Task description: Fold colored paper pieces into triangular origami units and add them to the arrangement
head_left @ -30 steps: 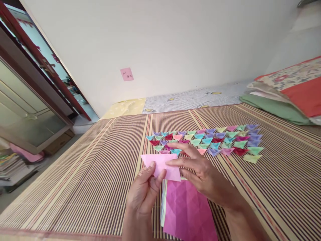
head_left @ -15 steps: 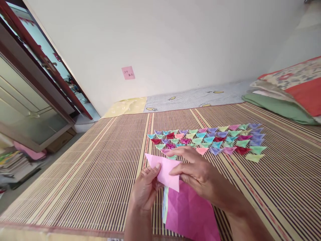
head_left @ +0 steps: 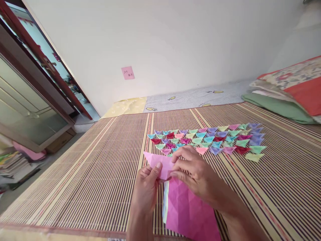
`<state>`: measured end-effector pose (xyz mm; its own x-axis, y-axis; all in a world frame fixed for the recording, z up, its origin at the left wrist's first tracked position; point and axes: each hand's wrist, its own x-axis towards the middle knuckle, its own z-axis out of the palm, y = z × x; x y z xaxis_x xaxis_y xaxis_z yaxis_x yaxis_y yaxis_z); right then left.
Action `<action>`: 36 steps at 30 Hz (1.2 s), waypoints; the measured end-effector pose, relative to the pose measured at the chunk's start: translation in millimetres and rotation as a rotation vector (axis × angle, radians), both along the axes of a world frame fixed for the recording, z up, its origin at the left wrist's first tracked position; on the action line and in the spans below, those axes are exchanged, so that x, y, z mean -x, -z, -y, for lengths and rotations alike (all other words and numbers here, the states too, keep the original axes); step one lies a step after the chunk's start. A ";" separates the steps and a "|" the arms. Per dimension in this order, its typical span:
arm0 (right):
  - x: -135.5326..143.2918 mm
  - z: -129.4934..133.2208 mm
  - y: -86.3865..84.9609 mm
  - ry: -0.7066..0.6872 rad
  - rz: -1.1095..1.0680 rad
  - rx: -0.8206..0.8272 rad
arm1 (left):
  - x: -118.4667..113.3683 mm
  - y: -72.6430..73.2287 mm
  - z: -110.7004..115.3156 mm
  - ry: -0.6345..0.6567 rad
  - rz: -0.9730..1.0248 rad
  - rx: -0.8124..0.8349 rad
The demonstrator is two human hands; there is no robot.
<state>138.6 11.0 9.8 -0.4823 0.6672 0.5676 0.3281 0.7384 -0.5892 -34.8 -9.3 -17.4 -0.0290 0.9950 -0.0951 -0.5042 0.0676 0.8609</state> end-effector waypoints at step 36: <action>4.7 -10.0 8.3 0.155 -0.316 0.323 | -29.8 3.5 2.1 -0.093 -0.003 -0.009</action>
<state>133.8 21.1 1.5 -0.1999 0.8840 0.4226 0.1876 0.4578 -0.8690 -5.0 -11.4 -20.9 -0.1214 0.9889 -0.0858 -0.5055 0.0128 0.8628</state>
